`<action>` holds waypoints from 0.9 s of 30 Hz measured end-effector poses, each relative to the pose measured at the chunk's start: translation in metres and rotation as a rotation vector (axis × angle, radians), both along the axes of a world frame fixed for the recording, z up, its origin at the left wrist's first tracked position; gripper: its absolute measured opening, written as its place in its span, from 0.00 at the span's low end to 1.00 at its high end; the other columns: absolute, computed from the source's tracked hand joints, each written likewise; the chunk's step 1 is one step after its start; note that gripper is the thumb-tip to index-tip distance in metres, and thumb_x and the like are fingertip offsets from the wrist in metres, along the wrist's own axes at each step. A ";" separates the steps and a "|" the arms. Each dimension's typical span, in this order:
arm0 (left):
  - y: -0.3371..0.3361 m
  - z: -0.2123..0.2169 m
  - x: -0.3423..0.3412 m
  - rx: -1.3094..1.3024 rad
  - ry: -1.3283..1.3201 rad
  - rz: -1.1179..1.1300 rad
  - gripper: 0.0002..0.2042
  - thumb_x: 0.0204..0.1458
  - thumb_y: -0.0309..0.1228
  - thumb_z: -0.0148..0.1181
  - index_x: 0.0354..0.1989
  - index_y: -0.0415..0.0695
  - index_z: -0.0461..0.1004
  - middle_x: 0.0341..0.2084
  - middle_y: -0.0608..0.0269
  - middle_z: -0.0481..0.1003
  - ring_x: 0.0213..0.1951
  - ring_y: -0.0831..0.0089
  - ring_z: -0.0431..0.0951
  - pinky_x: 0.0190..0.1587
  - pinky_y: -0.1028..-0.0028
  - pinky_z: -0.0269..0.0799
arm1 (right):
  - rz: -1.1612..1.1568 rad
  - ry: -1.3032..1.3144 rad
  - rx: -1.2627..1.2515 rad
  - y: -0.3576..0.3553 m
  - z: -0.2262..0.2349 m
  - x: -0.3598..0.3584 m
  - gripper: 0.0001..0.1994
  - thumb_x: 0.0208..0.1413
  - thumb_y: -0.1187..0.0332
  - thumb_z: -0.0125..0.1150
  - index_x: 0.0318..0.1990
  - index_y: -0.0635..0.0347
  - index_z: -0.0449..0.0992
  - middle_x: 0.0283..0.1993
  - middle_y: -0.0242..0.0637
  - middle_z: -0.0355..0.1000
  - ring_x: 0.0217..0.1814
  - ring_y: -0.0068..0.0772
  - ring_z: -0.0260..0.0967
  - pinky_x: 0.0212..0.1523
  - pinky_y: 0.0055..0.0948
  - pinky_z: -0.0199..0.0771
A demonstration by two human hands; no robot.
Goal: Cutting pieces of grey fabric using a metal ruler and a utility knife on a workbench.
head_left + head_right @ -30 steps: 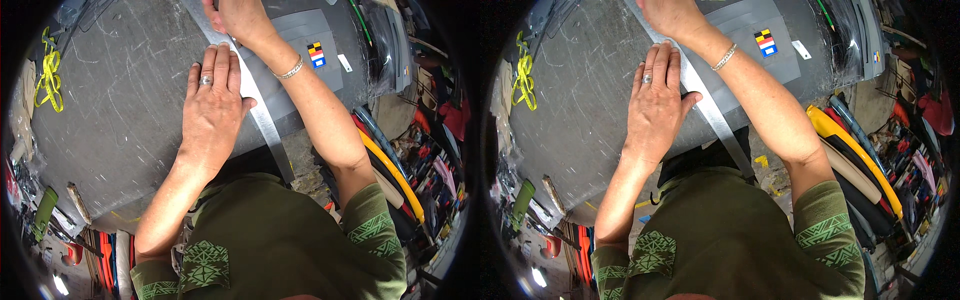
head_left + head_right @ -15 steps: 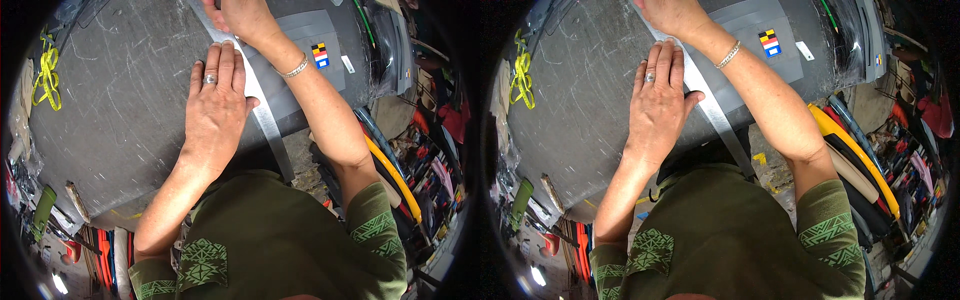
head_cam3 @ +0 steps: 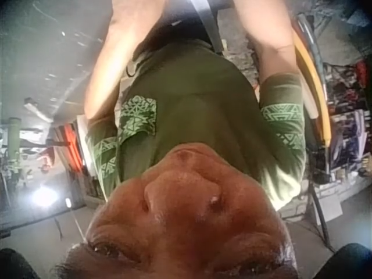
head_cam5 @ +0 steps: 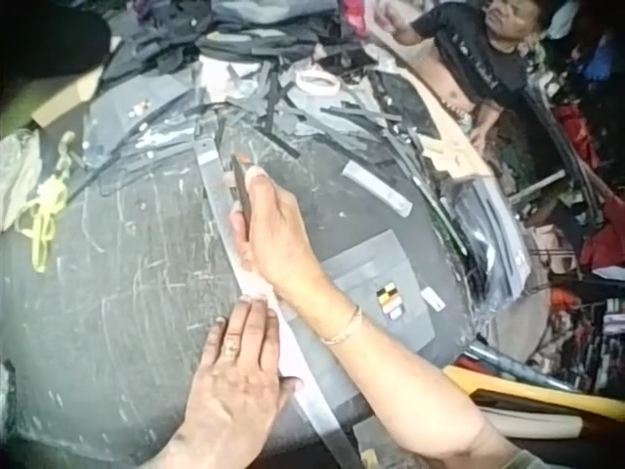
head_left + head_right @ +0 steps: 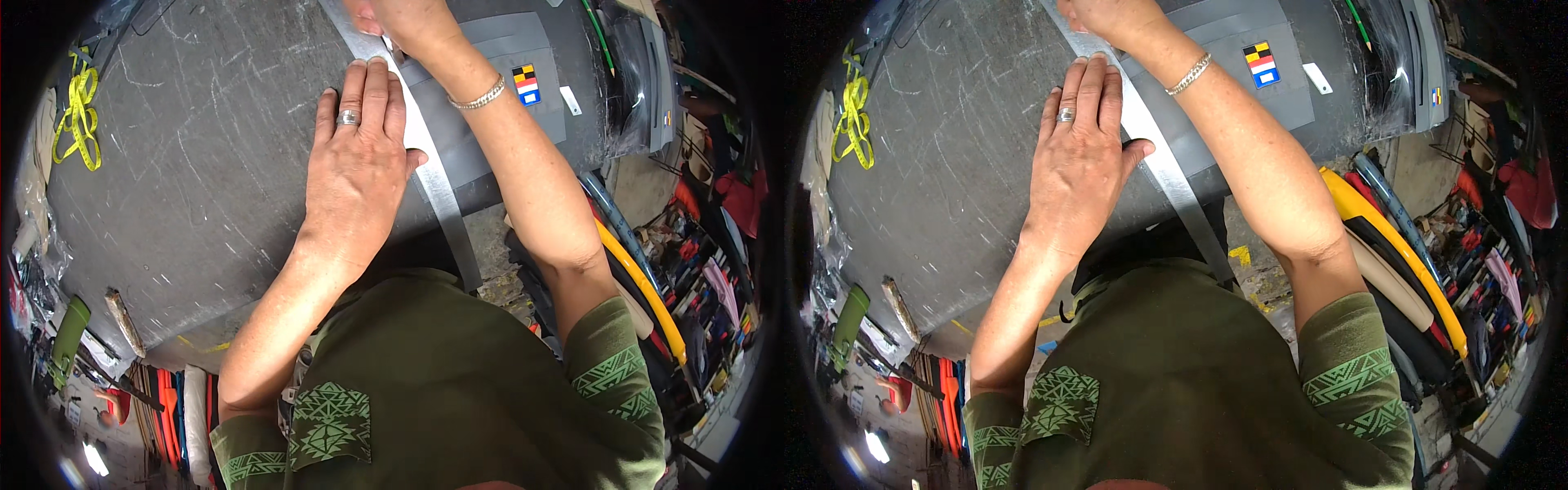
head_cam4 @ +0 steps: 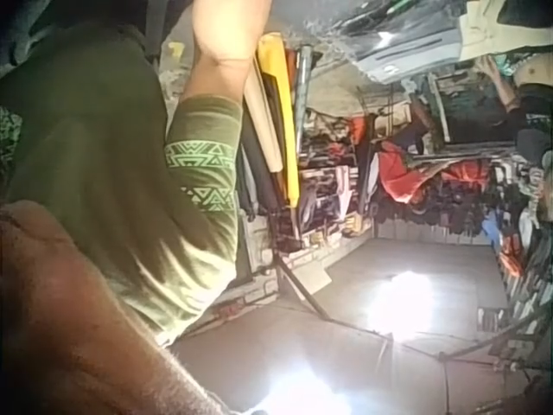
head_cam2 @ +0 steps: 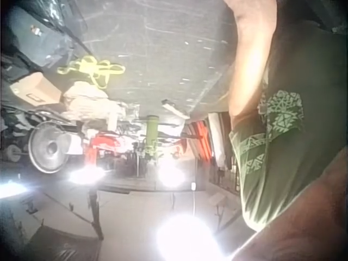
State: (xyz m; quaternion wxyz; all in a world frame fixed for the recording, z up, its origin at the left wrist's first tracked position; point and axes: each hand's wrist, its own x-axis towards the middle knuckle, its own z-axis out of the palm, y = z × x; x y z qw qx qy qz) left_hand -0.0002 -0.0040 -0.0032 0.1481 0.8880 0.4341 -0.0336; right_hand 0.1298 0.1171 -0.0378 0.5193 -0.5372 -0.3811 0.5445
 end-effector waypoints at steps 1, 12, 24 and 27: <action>-0.001 -0.001 0.000 -0.004 -0.015 0.002 0.39 0.58 0.48 0.63 0.70 0.32 0.59 0.70 0.51 0.58 0.73 0.58 0.55 0.72 0.56 0.57 | 0.002 0.000 0.002 0.000 0.000 -0.001 0.29 0.73 0.46 0.37 0.51 0.65 0.77 0.18 0.28 0.64 0.11 0.19 0.56 0.13 0.24 0.56; -0.001 -0.009 -0.003 0.105 -0.151 -0.037 0.40 0.56 0.48 0.66 0.68 0.31 0.60 0.70 0.49 0.59 0.73 0.54 0.58 0.72 0.52 0.60 | -0.107 -0.928 0.350 -0.014 0.022 -0.004 0.30 0.73 0.45 0.37 0.60 0.64 0.72 0.18 0.28 0.63 0.11 0.21 0.55 0.14 0.24 0.56; 0.079 -0.003 -0.104 0.080 0.147 -0.004 0.42 0.53 0.53 0.66 0.74 0.46 0.59 0.75 0.63 0.56 0.77 0.56 0.51 0.75 0.43 0.48 | -0.080 -0.562 -0.310 -0.249 0.054 0.075 0.26 0.66 0.53 0.63 0.64 0.60 0.72 0.36 0.30 0.70 0.33 0.21 0.62 0.36 0.25 0.58; 0.088 -0.006 -0.103 0.140 0.051 0.041 0.34 0.53 0.46 0.69 0.67 0.46 0.68 0.67 0.58 0.67 0.71 0.54 0.62 0.71 0.46 0.58 | -0.155 -0.618 -0.390 -0.315 0.037 0.079 0.25 0.65 0.57 0.64 0.65 0.58 0.71 0.26 0.20 0.63 0.20 0.15 0.59 0.22 0.20 0.58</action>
